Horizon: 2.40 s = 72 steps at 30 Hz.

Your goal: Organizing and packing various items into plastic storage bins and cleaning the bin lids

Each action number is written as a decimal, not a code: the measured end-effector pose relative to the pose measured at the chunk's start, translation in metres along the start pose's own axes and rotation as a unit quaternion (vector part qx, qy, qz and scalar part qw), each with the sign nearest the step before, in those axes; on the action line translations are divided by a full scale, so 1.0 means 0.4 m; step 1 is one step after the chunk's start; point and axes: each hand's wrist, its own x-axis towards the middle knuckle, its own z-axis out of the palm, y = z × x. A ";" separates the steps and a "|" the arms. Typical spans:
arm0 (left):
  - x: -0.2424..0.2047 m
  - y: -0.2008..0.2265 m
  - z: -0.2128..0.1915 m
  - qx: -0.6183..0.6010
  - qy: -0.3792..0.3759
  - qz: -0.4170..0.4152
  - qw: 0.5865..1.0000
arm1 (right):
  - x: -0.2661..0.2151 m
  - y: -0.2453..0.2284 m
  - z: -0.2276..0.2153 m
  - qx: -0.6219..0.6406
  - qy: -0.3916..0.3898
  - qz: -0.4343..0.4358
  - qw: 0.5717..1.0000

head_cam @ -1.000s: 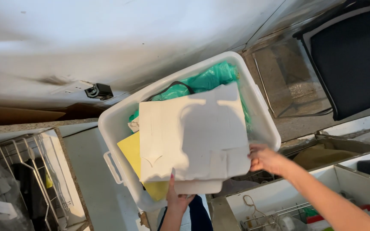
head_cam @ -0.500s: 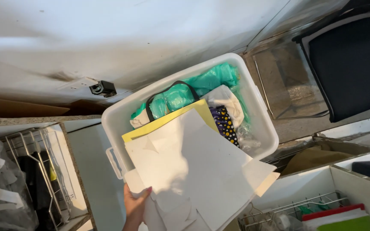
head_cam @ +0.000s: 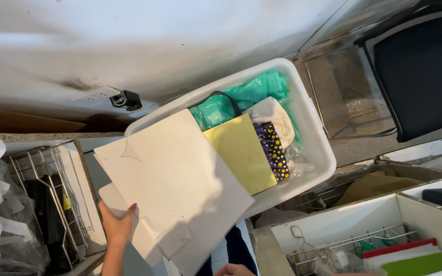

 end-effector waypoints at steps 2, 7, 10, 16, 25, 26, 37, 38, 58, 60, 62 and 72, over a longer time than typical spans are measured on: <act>0.011 -0.005 0.002 0.034 0.012 0.012 0.999 | 0.012 0.000 -0.003 -0.092 0.048 -0.031 0.994; 0.090 -0.097 0.065 0.012 0.024 0.061 0.998 | -0.074 -0.158 0.020 -0.070 0.149 -0.029 0.986; 0.114 -0.128 0.126 0.030 0.029 0.062 0.997 | -0.125 -0.272 -0.005 -0.040 0.203 -0.033 0.978; 0.158 -0.246 0.240 0.173 -0.001 0.037 0.984 | -0.131 -0.401 -0.091 -0.105 0.264 -0.109 0.953; 0.207 -0.215 0.347 0.170 -0.057 0.054 0.982 | 0.101 -0.454 -0.469 -0.639 0.426 -0.059 0.638; 0.210 -0.212 0.362 0.170 -0.074 0.061 0.981 | 0.107 -0.461 -0.501 -0.633 0.437 -0.030 0.638; 0.113 0.027 0.509 0.118 -0.185 0.077 0.973 | 0.132 -0.394 -0.468 -0.727 0.427 -0.029 0.538; 0.094 0.042 0.521 0.119 -0.192 0.070 0.972 | 0.132 -0.392 -0.449 -0.753 0.426 -0.021 0.502; 0.237 -0.182 0.395 0.261 0.061 0.164 0.949 | 0.195 -0.296 -0.329 -0.830 0.337 -0.089 0.435; 0.209 -0.205 0.421 0.318 0.151 0.265 0.898 | 0.196 -0.308 -0.308 -0.831 0.339 -0.094 0.430; 0.159 -0.211 0.445 0.392 0.085 0.281 0.872 | 0.194 -0.318 -0.289 -0.836 0.328 -0.098 0.429; 0.188 -0.242 0.451 0.477 -0.291 0.040 0.828 | 0.219 -0.272 -0.366 -0.839 0.378 -0.165 0.355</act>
